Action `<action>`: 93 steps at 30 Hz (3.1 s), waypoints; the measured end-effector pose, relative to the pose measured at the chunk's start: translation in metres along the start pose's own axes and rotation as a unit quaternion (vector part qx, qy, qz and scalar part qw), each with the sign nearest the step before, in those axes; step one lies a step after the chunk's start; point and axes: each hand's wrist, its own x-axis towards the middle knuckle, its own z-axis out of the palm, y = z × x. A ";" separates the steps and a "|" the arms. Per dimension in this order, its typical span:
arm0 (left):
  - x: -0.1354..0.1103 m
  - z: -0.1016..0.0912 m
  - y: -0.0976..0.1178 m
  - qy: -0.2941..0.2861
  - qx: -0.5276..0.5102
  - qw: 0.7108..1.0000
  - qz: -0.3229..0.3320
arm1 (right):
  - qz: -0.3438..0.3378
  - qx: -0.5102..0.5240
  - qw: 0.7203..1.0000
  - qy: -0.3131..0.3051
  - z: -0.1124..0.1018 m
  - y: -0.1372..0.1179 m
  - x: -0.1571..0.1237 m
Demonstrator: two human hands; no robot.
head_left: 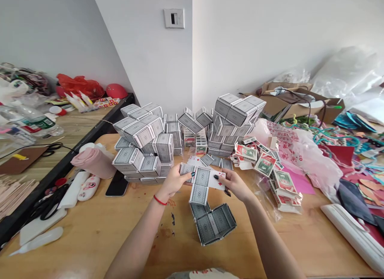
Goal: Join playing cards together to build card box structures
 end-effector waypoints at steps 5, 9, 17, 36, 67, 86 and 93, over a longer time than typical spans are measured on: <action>-0.001 -0.001 0.003 0.008 -0.023 1.000 0.014 | -0.019 0.034 0.999 -0.001 0.005 0.005 -0.002; -0.002 0.005 -0.003 0.027 -0.025 0.999 0.021 | -0.029 0.014 0.998 0.061 0.018 0.006 -0.002; 0.000 0.008 -0.013 0.036 -0.001 0.999 0.038 | -0.009 -0.033 0.997 0.075 0.022 -0.001 -0.004; -0.008 0.012 -0.003 0.038 -0.035 0.999 0.005 | -0.007 -0.035 0.999 0.037 0.020 0.004 0.001; -0.006 0.021 -0.012 0.061 0.050 0.996 0.048 | -0.009 -0.066 0.996 0.056 0.023 0.016 -0.001; -0.003 0.021 -0.006 0.082 0.001 0.996 0.030 | -0.019 -0.059 0.997 0.039 0.023 0.011 0.001; 0.000 0.021 -0.018 0.093 0.007 0.995 0.026 | 0.008 -0.083 0.996 0.029 0.020 0.013 0.003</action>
